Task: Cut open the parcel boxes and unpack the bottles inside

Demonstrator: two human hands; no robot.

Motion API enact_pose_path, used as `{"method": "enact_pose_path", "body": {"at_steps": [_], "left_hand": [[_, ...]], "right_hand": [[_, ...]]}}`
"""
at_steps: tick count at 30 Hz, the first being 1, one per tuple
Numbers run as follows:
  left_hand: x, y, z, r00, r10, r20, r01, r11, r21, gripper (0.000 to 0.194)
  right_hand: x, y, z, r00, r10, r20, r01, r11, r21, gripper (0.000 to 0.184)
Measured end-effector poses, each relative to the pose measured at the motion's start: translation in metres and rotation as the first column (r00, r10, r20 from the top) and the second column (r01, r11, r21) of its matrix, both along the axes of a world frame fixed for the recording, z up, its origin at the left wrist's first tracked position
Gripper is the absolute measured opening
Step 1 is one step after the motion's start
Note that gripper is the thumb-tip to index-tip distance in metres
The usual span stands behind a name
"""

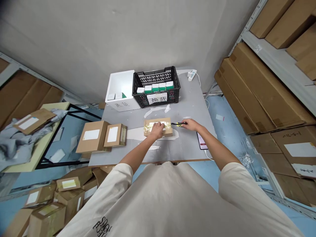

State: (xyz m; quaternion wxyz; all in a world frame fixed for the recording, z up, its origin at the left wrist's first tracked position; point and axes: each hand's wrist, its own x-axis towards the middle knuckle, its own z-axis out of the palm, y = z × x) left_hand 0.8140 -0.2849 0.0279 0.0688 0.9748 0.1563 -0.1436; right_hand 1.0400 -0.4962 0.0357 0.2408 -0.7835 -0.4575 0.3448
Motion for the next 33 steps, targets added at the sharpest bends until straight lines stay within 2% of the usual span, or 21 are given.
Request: {"method": "enact_pose_path", "body": {"at_steps": [4, 7, 10, 13, 17, 21, 25, 30, 33], "left_hand": [[-0.005, -0.005, -0.005, 0.998, -0.024, 0.065, 0.022, 0.999, 0.026, 0.066], [-0.011, -0.006, -0.008, 0.994, -0.035, 0.100, 0.033, 0.999, 0.020, 0.068], [-0.014, -0.006, -0.009, 0.992, -0.029, 0.123, 0.028, 0.999, 0.016, 0.071], [-0.017, -0.007, -0.009, 0.992, -0.028, 0.124, 0.025, 0.999, 0.023, 0.069], [-0.018, -0.007, -0.008, 0.995, -0.016, 0.102, 0.012, 0.999, 0.041, 0.065], [-0.016, -0.005, -0.006, 0.996, -0.001, 0.093, -0.001, 1.000, 0.023, 0.064], [-0.015, -0.003, -0.004, 0.996, 0.010, 0.085, -0.009, 1.000, -0.012, 0.064], [-0.019, 0.002, 0.001, 0.986, 0.049, 0.158, -0.035, 0.995, -0.091, 0.077], [-0.019, 0.008, 0.004, 0.955, 0.151, 0.254, -0.116, 0.982, -0.147, 0.060]], "right_hand": [[0.008, 0.015, 0.000, 0.980, 0.110, 0.166, -0.105, 0.994, -0.038, 0.033], [0.009, 0.029, 0.001, 0.964, 0.144, 0.224, -0.128, 0.988, -0.084, 0.032], [0.007, 0.039, 0.003, 0.955, 0.176, 0.239, -0.162, 0.984, -0.076, 0.031], [0.003, 0.038, 0.003, 0.966, 0.190, 0.176, -0.182, 0.981, -0.061, 0.030], [-0.004, 0.021, -0.002, 0.985, 0.167, -0.040, -0.169, 0.984, -0.064, 0.033], [-0.013, 0.001, -0.009, 0.966, 0.104, -0.236, -0.125, 0.989, -0.079, 0.036], [-0.022, -0.018, -0.021, 0.944, 0.056, -0.327, -0.073, 0.996, -0.040, 0.041], [-0.025, -0.036, -0.033, 0.907, -0.212, -0.364, 0.213, 0.976, -0.039, 0.043], [-0.028, -0.038, -0.029, 0.897, -0.278, -0.343, 0.288, 0.957, -0.023, 0.045]]}}
